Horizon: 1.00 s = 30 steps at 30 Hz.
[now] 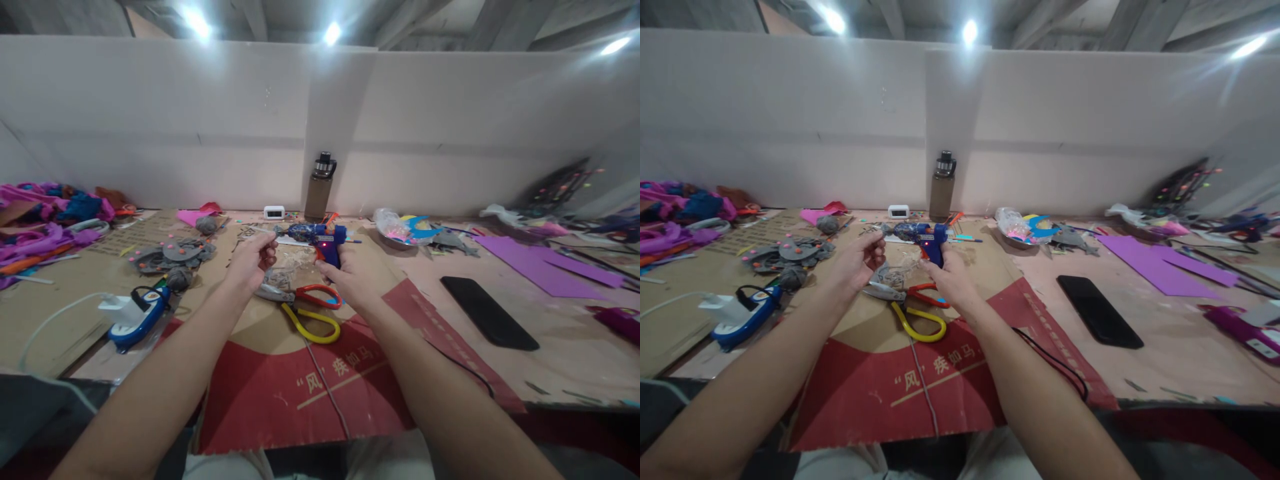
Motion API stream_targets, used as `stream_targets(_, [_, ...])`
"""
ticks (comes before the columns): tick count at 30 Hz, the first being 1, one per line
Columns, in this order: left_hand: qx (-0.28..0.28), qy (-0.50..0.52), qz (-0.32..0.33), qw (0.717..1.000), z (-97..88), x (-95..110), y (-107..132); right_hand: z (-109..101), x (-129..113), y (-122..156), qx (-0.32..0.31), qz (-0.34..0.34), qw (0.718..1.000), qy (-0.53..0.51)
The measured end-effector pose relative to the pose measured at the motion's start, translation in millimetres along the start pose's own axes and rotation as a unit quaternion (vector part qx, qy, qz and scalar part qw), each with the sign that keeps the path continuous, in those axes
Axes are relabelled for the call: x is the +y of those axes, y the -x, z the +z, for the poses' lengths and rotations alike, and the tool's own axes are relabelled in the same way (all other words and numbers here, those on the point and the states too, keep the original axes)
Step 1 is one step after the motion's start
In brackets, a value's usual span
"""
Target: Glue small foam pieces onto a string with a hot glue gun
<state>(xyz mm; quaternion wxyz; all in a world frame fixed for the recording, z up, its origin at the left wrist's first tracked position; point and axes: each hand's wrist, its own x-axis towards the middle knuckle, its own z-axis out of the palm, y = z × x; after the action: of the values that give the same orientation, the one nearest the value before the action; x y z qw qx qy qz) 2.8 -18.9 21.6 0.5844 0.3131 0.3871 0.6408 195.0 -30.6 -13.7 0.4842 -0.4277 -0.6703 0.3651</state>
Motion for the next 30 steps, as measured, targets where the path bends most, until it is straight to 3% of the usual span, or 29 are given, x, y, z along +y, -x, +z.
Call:
stream_targets(8, [0.008,-0.003,0.004,1.000,-1.9,1.1,-1.7,-0.9,-1.9,-0.4,0.008,-0.008,0.999,-0.030])
stream_targets(15, [-0.023,-0.007,0.009,1.000,1.2,-0.9,2.7,1.9,-2.0,1.0,-0.006,0.010,0.998,-0.057])
stream_targets(23, [0.006,0.006,0.007,1.000,-2.5,2.2,-1.6,-0.5,-3.8,1.0,-0.013,0.006,0.999,-0.047])
stream_targets(30, [-0.019,-0.002,0.011,1.000,-0.2,0.5,0.9,0.9,-8.0,2.3,-0.013,0.011,0.998,-0.055])
